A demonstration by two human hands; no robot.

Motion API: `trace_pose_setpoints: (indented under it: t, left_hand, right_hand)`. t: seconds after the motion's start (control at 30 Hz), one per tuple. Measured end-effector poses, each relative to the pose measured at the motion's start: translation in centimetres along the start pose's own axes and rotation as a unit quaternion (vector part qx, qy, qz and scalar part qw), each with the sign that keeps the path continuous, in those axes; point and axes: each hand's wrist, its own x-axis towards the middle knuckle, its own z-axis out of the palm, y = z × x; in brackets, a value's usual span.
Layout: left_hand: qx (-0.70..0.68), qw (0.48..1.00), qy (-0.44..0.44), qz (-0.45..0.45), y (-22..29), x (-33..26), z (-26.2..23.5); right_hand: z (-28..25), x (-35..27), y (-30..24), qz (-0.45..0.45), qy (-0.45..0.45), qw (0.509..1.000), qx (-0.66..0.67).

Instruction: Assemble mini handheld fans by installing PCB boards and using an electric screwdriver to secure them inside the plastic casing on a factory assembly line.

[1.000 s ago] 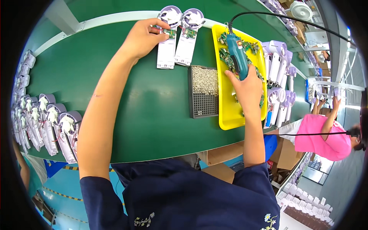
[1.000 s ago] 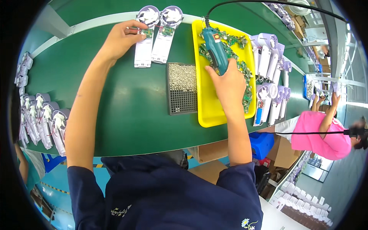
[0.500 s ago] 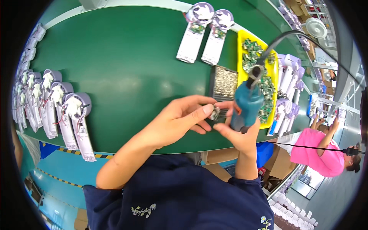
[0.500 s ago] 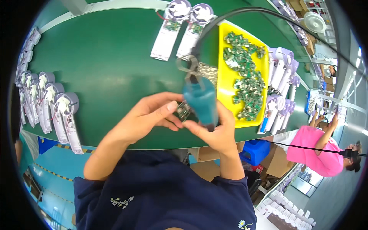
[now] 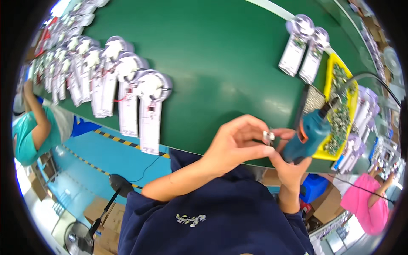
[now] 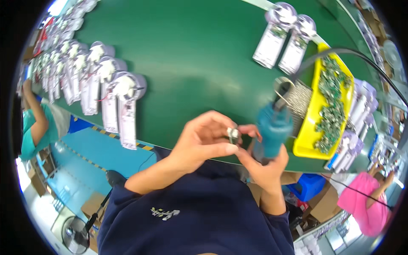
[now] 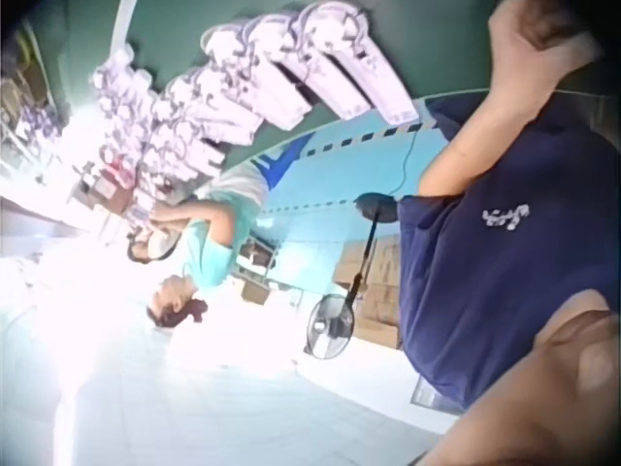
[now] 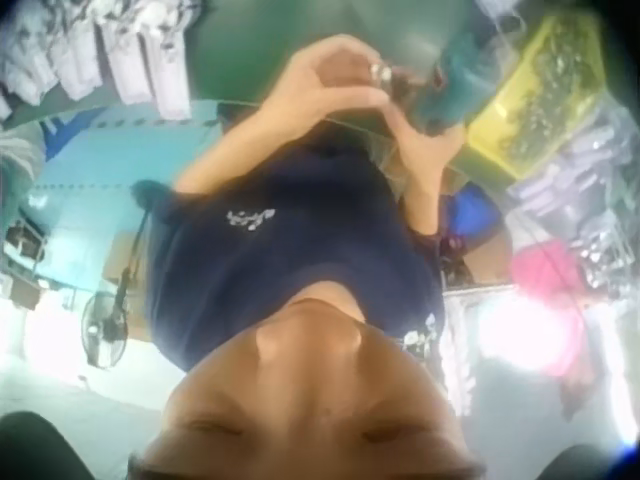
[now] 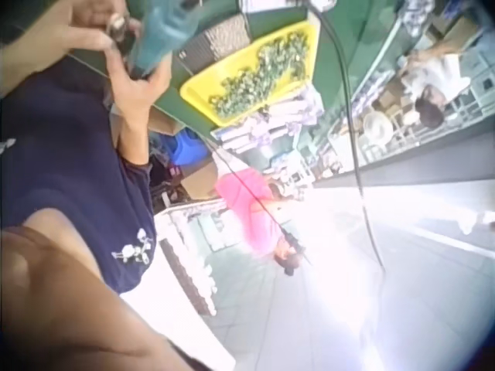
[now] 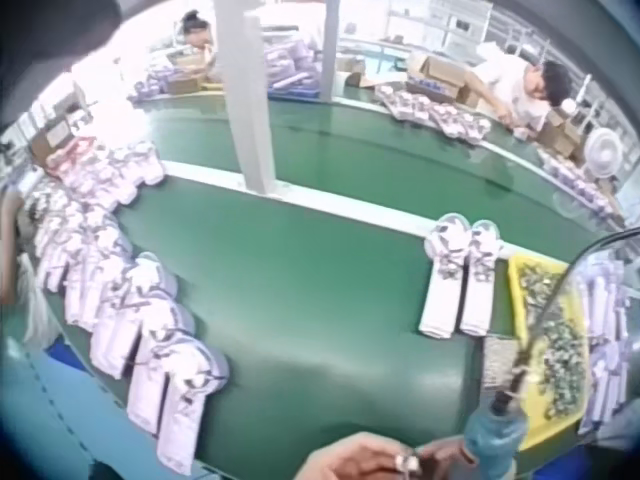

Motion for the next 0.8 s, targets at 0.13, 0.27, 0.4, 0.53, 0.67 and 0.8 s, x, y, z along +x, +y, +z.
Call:
trace_pose_setpoints:
  t: [0.13, 0.27, 0.4, 0.53, 0.67, 0.8]
  left_hand:
    - [-0.004, 0.998, 0.026, -0.058, 0.4, -1.0, -0.2]
    - [0.047, 0.996, 0.054, -0.048, 0.1, -1.7, -0.3]
    - [0.030, 0.995, 0.045, -0.084, 0.3, -2.1, -0.9]
    - [0.237, 0.969, 0.073, 0.000, 2.4, -4.1, 1.0]
    - [0.703, 0.572, 0.176, 0.384, 7.5, -8.5, -1.7]
    - [0.807, 0.461, 0.266, 0.256, 12.8, -10.4, -3.7]
  right_hand:
    - [0.5, -0.7, 0.2, 0.069, 0.044, 0.996, 0.020]
    - [0.5, -1.4, 0.3, 0.090, 0.040, 0.995, 0.034]
    - [0.5, -1.5, 0.7, 0.079, 0.004, 0.997, 0.009]
    - [0.7, -1.7, 0.2, 0.119, 0.042, 0.991, 0.036]
    - [-0.1, -1.8, 0.4, 0.164, 0.059, 0.980, 0.100]
    - [0.3, -0.9, 0.8, 0.195, 0.028, 0.973, 0.121]
